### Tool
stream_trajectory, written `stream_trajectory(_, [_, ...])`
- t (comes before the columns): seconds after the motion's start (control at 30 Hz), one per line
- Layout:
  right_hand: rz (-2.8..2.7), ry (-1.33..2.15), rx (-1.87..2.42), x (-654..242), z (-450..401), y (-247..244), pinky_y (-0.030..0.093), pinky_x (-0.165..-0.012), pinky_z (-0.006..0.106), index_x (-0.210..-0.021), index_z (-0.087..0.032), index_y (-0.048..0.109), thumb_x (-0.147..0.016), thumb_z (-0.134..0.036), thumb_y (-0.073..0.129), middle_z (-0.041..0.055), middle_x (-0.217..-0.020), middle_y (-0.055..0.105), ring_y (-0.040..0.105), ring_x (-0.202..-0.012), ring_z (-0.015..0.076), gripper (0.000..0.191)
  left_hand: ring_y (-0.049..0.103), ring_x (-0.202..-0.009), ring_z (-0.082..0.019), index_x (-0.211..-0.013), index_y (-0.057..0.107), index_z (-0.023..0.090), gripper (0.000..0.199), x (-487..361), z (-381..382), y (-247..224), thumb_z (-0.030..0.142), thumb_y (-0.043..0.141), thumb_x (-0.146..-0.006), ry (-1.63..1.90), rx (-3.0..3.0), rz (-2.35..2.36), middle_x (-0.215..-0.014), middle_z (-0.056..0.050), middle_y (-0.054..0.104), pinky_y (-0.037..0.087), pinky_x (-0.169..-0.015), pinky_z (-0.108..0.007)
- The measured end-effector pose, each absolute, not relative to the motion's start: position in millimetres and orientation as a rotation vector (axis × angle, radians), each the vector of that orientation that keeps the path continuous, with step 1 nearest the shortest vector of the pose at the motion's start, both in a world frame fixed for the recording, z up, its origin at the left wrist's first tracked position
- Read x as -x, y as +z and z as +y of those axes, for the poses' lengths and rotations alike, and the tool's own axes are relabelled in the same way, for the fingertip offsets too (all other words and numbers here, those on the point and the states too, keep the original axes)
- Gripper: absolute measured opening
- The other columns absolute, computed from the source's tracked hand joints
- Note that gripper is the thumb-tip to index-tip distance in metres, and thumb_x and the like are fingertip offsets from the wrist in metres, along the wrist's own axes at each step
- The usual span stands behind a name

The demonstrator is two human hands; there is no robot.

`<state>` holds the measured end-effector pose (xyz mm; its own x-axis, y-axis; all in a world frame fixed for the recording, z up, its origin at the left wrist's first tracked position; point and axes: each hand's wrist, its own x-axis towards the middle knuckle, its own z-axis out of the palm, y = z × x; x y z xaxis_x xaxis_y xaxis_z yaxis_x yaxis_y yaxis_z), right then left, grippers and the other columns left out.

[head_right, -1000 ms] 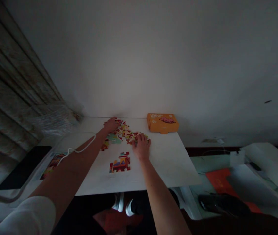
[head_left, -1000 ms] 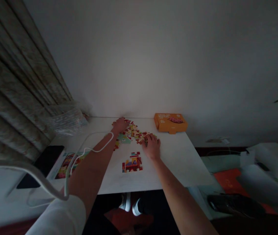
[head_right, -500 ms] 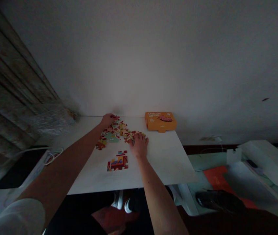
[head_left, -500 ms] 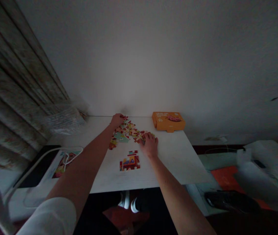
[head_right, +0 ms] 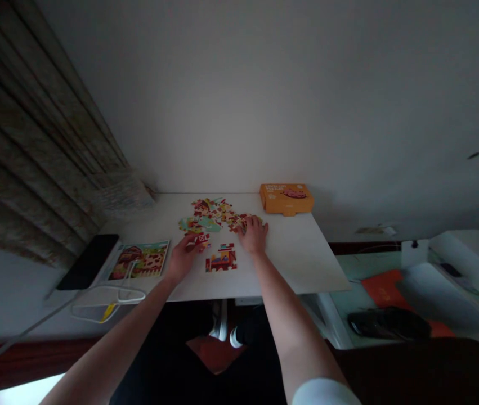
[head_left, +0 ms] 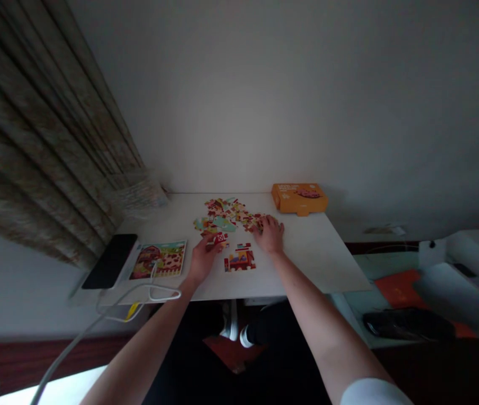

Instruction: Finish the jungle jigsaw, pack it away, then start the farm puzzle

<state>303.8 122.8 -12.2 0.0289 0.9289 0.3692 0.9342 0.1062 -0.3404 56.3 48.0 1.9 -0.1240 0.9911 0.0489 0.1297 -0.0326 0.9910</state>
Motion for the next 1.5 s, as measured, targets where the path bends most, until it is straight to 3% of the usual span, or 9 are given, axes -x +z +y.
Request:
stream_trajectory(0.27, [-1.847, -0.044, 1.647, -305.9, 115.1, -14.7, 0.033, -0.114, 0.059, -0.122, -0.019, 0.065, -0.099, -0.037, 0.054, 0.0180, -0.133, 0.064, 0.053, -0.127, 0.0350, 0.031, 0.075, -0.094, -0.019, -0.127, 0.066, 0.023, 0.043, -57.6, 42.1, -16.0, 0.029, 0.072, -0.085, 1.301, -1.391, 1.335, -0.123, -0.008, 0.073, 0.063, -0.085, -0.034])
stream_trajectory(0.5, [-2.178, 0.190, 1.276, -302.8, 71.3, -14.1, 0.041, -0.115, 0.049, -0.129, -0.021, 0.065, -0.095, -0.038, 0.065, 0.0142, -0.141, 0.062, 0.053, -0.136, 0.0286, 0.039, 0.073, -0.104, -0.019, -0.131, 0.065, 0.022, 0.050, -60.6, 44.5, -26.9, 0.014, 0.069, -0.082, 1.245, -1.543, 1.231, -0.131, -0.009, 0.067, 0.063, -0.091, -0.035])
stream_trajectory(0.8, [-2.353, 0.281, 1.255, -298.3, 48.6, -8.8, 0.035, -0.117, 0.054, -0.131, -0.025, 0.069, -0.093, -0.046, 0.072, 0.0114, -0.140, 0.066, 0.055, -0.133, 0.0292, 0.043, 0.069, -0.094, -0.020, -0.136, 0.065, 0.019, 0.046, -61.8, 41.9, -17.1, 0.017, 0.067, -0.090, 0.953, -2.007, 1.473, -0.106, -0.006, 0.072, 0.057, -0.091, -0.035])
stream_trajectory(0.97, [-2.351, 0.272, 1.247, -297.6, 47.7, -4.2, 0.037, -0.116, 0.052, -0.129, -0.023, 0.070, -0.092, -0.044, 0.074, 0.0115, -0.136, 0.068, 0.057, -0.130, 0.0290, 0.042, 0.064, -0.112, -0.028, -0.133, 0.067, 0.021, 0.040, -67.8, 40.5, -11.3, 0.025, 0.066, -0.094, 0.745, -2.190, 1.686, -0.114, -0.010, 0.072, 0.049, -0.102, -0.043])
stream_trajectory(1.2, [-2.354, 0.270, 1.250, -296.9, 46.6, -0.9, 0.038, -0.115, 0.051, -0.128, -0.024, 0.071, -0.091, -0.043, 0.074, 0.0116, -0.136, 0.068, 0.058, -0.128, 0.0280, 0.042, 0.059, -0.115, -0.033, -0.127, 0.071, 0.023, 0.034, -73.1, 37.2, -9.6, 0.029, 0.063, -0.094, 0.689, -2.271, 1.783, -0.121, -0.013, 0.068, 0.043, -0.103, -0.051])
stream_trajectory(1.5, [-2.349, 0.281, 1.242, -296.9, 46.1, -0.2, 0.038, -0.115, 0.050, -0.126, -0.023, 0.071, -0.091, -0.044, 0.074, 0.0114, -0.135, 0.068, 0.058, -0.128, 0.0283, 0.041, 0.059, -0.126, -0.031, -0.128, 0.070, 0.022, 0.036, -70.4, 35.7, -8.6, 0.018, 0.055, -0.096, 0.777, -2.270, 1.621, -0.131, -0.014, 0.068, 0.039, -0.113, -0.054])
